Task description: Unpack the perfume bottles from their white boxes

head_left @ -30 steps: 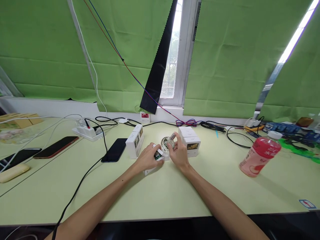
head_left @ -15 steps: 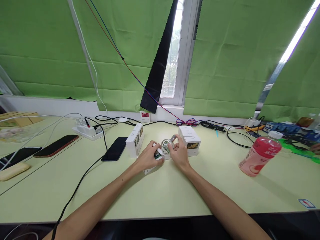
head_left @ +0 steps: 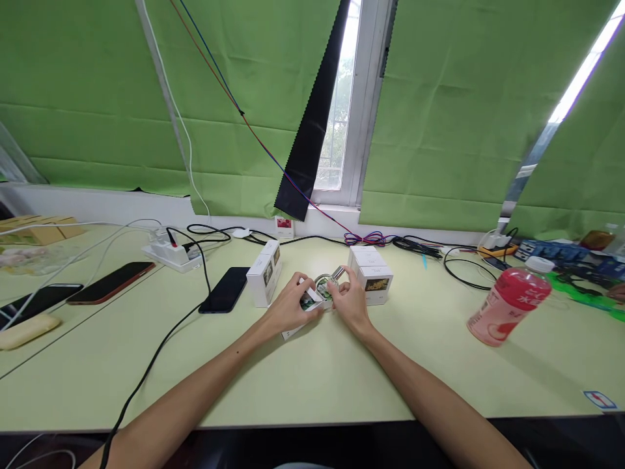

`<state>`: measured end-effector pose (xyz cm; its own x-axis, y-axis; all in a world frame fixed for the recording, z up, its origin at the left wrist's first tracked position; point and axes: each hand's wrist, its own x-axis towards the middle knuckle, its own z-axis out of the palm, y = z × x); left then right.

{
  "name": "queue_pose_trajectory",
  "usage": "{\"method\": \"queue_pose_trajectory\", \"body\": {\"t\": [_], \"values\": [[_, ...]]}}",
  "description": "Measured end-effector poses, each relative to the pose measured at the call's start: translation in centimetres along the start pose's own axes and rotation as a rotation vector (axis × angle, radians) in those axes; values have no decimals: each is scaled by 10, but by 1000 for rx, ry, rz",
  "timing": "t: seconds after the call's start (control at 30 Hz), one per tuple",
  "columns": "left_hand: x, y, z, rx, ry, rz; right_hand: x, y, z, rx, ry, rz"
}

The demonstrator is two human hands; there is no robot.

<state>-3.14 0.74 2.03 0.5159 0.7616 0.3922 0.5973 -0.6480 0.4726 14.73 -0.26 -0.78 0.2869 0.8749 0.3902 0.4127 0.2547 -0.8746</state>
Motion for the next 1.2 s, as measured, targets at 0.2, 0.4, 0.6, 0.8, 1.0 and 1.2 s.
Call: {"method": "queue_pose_trajectory", "body": {"t": [0.2, 0.4, 0.6, 0.8, 1.0, 1.2], "values": [[0, 0, 2, -15, 30, 31, -3, -2, -1, 73, -34, 39], [0, 0, 3, -13, 24, 41, -1, 2, 0, 95, -17, 58], [0, 0, 3, -14, 30, 44, -1, 4, 1, 139, -6, 67], [0, -1, 4, -21, 42, 42, -2, 6, 2, 175, 5, 68], [-1, -1, 4, -45, 39, 45, -2, 6, 2, 195, 8, 69], [0, 1, 3, -41, 42, 37, -5, 6, 4, 194, -37, 75]]}}
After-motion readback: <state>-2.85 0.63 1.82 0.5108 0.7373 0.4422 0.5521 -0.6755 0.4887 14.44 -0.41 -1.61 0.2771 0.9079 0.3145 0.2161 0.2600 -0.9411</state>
